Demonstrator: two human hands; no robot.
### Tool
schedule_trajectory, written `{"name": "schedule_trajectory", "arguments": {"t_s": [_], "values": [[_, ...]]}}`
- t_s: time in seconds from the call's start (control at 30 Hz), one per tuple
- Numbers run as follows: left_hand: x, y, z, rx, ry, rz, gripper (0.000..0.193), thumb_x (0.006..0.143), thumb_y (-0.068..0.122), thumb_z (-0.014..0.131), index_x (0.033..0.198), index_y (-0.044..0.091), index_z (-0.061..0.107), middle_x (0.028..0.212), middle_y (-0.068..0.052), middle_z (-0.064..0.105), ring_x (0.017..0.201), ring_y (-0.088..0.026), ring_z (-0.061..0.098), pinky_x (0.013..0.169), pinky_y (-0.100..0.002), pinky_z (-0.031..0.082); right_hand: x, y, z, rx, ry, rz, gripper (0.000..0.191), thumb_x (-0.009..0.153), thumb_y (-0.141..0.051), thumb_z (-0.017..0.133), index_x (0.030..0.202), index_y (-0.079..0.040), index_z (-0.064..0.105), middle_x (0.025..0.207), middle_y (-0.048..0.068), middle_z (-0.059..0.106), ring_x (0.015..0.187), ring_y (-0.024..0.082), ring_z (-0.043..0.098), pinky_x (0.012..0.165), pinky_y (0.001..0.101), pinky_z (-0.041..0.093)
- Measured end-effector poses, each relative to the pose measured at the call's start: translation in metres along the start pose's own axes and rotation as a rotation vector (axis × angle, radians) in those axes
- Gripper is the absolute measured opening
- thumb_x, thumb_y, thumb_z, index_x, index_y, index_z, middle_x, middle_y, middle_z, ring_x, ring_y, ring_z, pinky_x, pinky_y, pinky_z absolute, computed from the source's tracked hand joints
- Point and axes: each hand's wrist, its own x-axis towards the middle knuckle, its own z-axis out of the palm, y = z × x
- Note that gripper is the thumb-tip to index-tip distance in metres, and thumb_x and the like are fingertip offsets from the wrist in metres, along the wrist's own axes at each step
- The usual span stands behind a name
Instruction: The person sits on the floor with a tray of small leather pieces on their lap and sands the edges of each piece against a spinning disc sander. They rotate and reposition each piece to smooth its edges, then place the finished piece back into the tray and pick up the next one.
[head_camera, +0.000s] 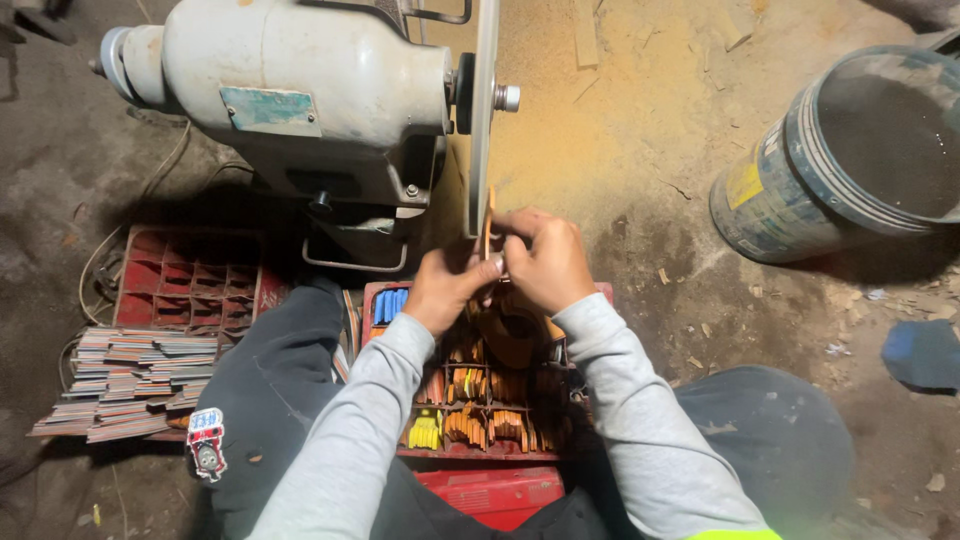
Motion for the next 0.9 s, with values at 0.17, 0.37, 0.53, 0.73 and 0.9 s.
{"name": "schedule_trajectory", "arguments": {"t_s": [0.17, 0.37, 0.53, 0.73, 0.9], "values": [[0.01, -0.001, -0.006, -0.33, -0.122, -0.148, 0.038, 0.092, 0.026, 0.08, 0.107, -0.007, 0.067, 0.084, -0.005, 0.065, 0.068, -0.014, 0.059, 0.062, -0.03, 0.051, 0.008, 0.002, 0.015, -0.029, 0.077, 0.001, 0.031, 0.081, -0.003, 0.056, 0.103, 0.0, 0.077, 0.091, 0.017, 0.074, 0.081, 0.032, 0.075, 0.078, 0.0379, 0.059], [-0.012, -0.004, -0.005, 0.283, -0.02, -0.027, 0.043, 0.08, 0.023, 0.083, 0.112, -0.003, 0.071, 0.089, -0.005, 0.074, 0.07, -0.015, 0.06, 0.066, -0.034, 0.054, 0.0, 0.035, -0.005, 0.152, -0.302, 0.244, 0.026, 0.091, -0.007, 0.055, 0.095, 0.003, 0.079, 0.081, 0.015, 0.075, 0.07, 0.024, 0.065, 0.068, 0.0385, 0.054], [-0.031, -0.007, -0.003, 0.793, 0.069, 0.176, 0.055, 0.077, 0.021, 0.085, 0.124, -0.002, 0.067, 0.098, -0.018, 0.071, 0.079, -0.027, 0.066, 0.077, -0.039, 0.056, -0.011, 0.046, -0.02, 0.324, -0.516, 0.453, 0.022, 0.092, -0.017, 0.063, 0.103, -0.006, 0.079, 0.079, 0.002, 0.074, 0.067, 0.009, 0.062, 0.063, 0.0293, 0.053], [-0.03, -0.009, 0.024, 0.48, 0.196, -0.069, 0.073, 0.072, 0.014, 0.083, 0.137, 0.001, 0.053, 0.104, -0.02, 0.068, 0.074, -0.026, 0.068, 0.069, -0.035, 0.059, -0.02, 0.038, -0.008, -0.007, -0.205, 0.32, 0.019, 0.077, -0.015, 0.079, 0.086, 0.0, 0.071, 0.071, 0.006, 0.07, 0.064, 0.013, 0.064, 0.061, 0.0299, 0.053], [-0.031, -0.02, 0.042, 0.452, 0.223, 0.041, 0.05, 0.077, 0.007, 0.076, 0.127, 0.001, 0.069, 0.091, -0.013, 0.075, 0.075, -0.02, 0.073, 0.072, -0.033, 0.059, -0.03, 0.025, 0.024, 0.033, 0.041, 0.362, 0.023, 0.073, -0.016, 0.08, 0.079, -0.001, 0.064, 0.068, 0.008, 0.068, 0.062, 0.014, 0.065, 0.059, 0.0309, 0.055]]}}
